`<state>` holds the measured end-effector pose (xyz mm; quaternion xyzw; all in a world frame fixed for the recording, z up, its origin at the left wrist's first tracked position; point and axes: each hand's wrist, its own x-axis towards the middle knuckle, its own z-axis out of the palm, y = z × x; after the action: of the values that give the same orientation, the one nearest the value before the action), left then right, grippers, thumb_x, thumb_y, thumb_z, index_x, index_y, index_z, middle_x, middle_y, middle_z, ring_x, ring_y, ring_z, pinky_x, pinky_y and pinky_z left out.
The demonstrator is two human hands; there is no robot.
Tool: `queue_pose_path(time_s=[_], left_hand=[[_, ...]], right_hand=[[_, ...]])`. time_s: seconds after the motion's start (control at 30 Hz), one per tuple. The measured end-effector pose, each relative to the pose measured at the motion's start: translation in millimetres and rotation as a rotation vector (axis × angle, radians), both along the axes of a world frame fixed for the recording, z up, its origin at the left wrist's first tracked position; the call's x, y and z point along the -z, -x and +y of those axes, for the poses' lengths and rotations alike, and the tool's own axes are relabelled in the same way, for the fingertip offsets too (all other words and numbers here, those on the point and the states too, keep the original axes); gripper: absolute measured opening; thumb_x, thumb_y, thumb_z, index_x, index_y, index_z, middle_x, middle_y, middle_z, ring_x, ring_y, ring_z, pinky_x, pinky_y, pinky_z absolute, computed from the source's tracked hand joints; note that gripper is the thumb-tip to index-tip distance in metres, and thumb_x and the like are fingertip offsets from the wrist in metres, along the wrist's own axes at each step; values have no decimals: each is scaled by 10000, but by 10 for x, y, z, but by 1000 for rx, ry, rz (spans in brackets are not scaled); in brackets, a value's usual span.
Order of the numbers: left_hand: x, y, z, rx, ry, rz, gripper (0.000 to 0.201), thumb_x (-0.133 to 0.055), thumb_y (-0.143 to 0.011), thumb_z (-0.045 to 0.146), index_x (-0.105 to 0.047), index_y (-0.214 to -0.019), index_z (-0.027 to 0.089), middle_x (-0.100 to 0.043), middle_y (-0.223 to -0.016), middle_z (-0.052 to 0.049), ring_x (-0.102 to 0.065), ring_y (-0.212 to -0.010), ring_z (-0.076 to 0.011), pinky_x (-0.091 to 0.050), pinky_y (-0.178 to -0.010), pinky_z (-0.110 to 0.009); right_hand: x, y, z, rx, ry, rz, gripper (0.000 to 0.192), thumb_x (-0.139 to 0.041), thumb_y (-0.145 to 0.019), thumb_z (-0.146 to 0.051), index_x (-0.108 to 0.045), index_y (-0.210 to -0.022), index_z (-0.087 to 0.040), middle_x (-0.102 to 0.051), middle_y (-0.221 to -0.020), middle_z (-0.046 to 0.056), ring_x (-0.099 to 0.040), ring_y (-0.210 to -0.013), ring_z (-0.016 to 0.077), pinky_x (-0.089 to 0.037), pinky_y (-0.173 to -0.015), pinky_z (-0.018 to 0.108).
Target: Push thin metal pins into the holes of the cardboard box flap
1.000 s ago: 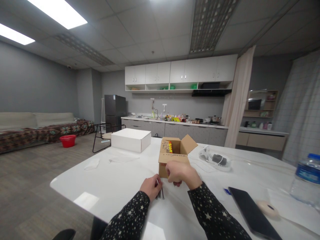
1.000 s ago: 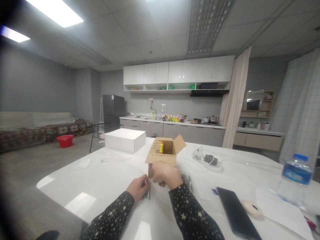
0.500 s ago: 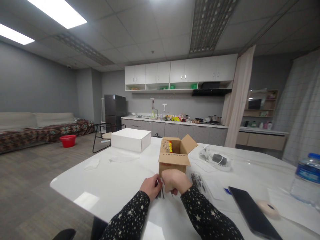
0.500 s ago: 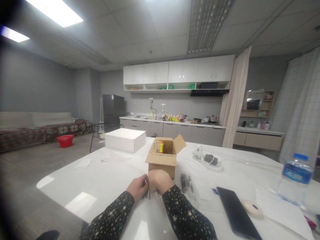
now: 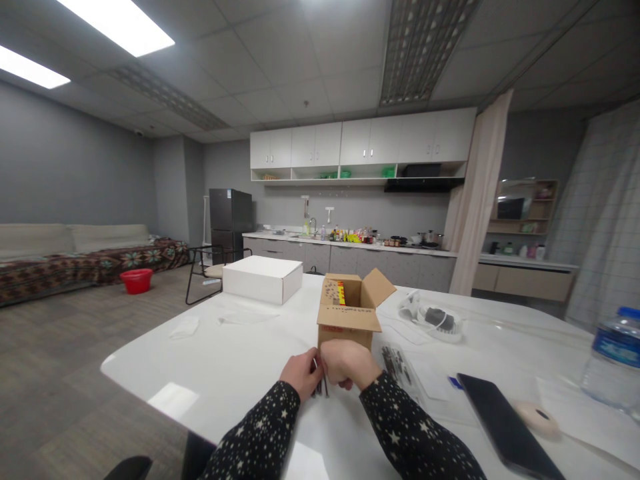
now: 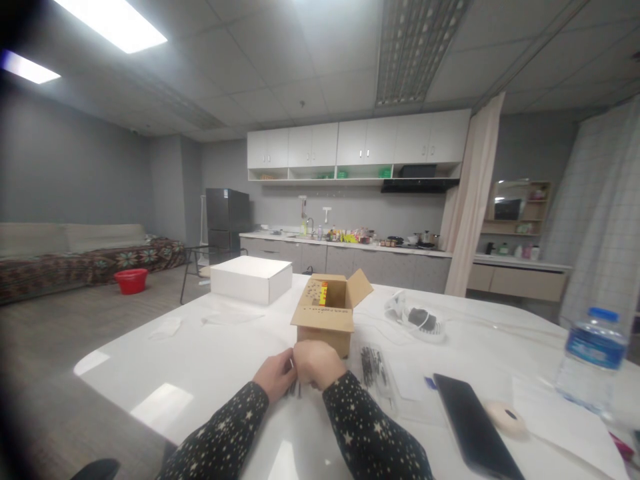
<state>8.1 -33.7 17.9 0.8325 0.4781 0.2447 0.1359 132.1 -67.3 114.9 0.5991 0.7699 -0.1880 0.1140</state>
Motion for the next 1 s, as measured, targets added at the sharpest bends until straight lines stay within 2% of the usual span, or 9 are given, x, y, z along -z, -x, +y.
queue_pose_path(time_s=[0.1,0.2,0.4,0.57,0.77,1.0], left_hand=[[13,14,5,2,3,-7,209,-485,-850,322,-618,-940,187,-682,-757,-25,-609,-678,-156,-374,-606,-233],[21,26,6,-2,14,-12,203,-482,-850,317,-616,-931,187,-687,-762,-25,-614,-686,-159,-382,-615,-236],[-13,24,-22,-14,30,1,185,-483,-847,301,-609,-925,190,-690,-769,-27,-621,-708,-161,-388,-630,-236],[-1,29,-6,-19,36,15,132,-491,-834,283,-585,-864,196,-687,-762,-22,-617,-701,-155,-367,-610,-231],[12,32,6,-22,15,28,102,-491,-828,262,-571,-842,201,-678,-747,-22,-614,-692,-159,-351,-599,-234],[1,28,1,-23,23,34,136,-495,-843,296,-590,-861,201,-681,-754,-21,-621,-708,-158,-361,-611,-229]], right_hand=[[3,14,29,15,110,-20,68,-601,-594,-49,-633,-630,-98,-664,-613,53,-690,-652,209,-547,-582,270],[25,26,60,8,147,-3,50,-570,-590,-72,-588,-568,-113,-656,-604,51,-687,-638,216,-552,-549,284],[104,15,121,-30,173,-60,65,-571,-598,-89,-634,-608,-102,-684,-646,69,-689,-651,193,-541,-563,242],[127,13,154,-13,247,-77,46,-587,-609,-97,-633,-605,-97,-691,-674,81,-681,-637,193,-544,-564,264],[137,1,179,-25,292,-44,52,-604,-598,-94,-579,-565,-127,-632,-585,30,-655,-579,192,-532,-538,286],[74,-39,148,-21,213,-20,57,-644,-589,-131,-617,-637,-144,-641,-603,18,-677,-627,199,-522,-545,259]])
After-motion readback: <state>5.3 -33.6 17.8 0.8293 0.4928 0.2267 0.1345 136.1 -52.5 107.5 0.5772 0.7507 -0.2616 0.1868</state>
